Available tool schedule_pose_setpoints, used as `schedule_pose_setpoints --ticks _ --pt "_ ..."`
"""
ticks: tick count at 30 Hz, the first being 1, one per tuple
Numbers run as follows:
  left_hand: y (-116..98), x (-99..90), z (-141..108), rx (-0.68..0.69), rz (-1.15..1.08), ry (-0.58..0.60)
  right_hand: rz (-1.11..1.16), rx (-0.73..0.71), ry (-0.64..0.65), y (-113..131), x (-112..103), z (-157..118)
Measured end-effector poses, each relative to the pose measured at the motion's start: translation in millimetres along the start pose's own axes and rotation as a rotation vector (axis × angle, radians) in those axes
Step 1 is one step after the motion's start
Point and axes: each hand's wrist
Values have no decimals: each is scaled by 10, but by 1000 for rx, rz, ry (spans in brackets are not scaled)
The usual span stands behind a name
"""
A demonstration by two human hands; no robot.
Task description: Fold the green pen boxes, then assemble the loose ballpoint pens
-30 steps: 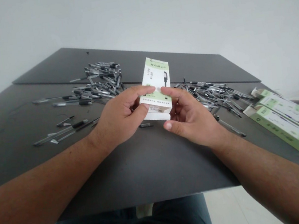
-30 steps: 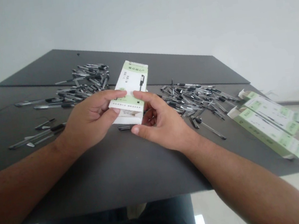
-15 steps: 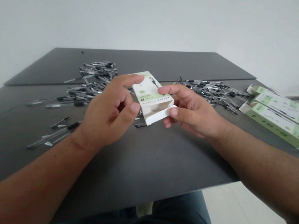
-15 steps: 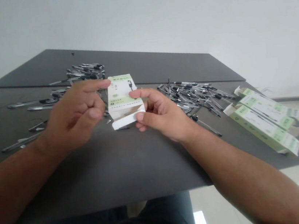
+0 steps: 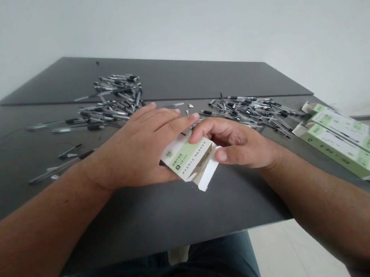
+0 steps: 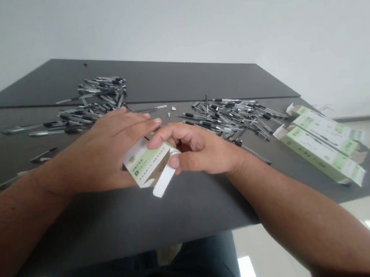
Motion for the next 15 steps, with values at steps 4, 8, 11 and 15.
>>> schedule_pose_setpoints --ticks 4,8,11,15 --pt "-43 11 13 -28 14 34 -15 -31 4 -1 18 21" --pt "-42 -22 14 -44 81 19 -96 17 -32 -19 31 1" --pt "-40 -36 10 -50 123 10 -107 24 -53 -18 63 -12" --pt "-41 -45 13 -105 150 3 -60 46 -111 -5 113 6"
Point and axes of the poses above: each hand's wrist, its own z-axis towards the middle knuckle, its own x-axis out of the palm, y = z × x, and after that the axes turned 9 degrees about -z, right-handed
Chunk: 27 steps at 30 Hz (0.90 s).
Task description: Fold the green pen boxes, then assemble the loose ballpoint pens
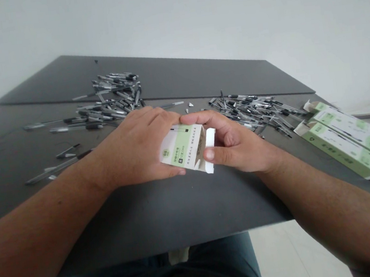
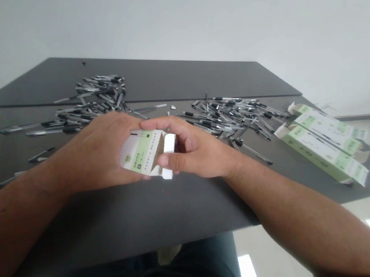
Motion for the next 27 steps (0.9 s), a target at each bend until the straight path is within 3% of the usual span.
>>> schedule_pose_setpoints --ticks 7,27 --pt "-78 -38 25 -109 117 59 127 -4 -77 -37 23 31" --pt "-41 73 -37 -47 155 -63 15 63 -154 -4 14 6"
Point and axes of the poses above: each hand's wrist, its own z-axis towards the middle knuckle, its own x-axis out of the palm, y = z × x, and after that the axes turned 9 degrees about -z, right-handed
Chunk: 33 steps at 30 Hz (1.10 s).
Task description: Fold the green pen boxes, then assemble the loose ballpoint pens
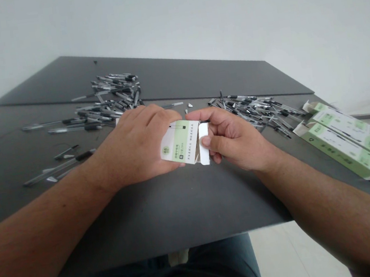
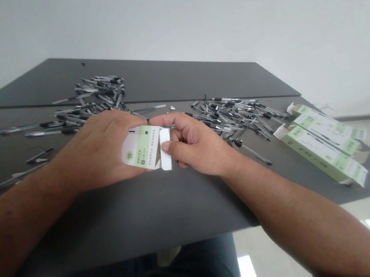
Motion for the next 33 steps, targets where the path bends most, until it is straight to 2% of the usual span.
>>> schedule_pose_setpoints --ticks 14,24,28,33 --pt "-8 -8 -25 83 66 -42 17 25 12 13 19 2" --pt "-3 -7 -13 31 54 4 -3 18 -11 23 50 14" --pt "7 -9 3 17 9 23 40 9 -12 22 51 19" --pt "-26 -41 3 28 55 58 104 25 -18 -32 64 16"
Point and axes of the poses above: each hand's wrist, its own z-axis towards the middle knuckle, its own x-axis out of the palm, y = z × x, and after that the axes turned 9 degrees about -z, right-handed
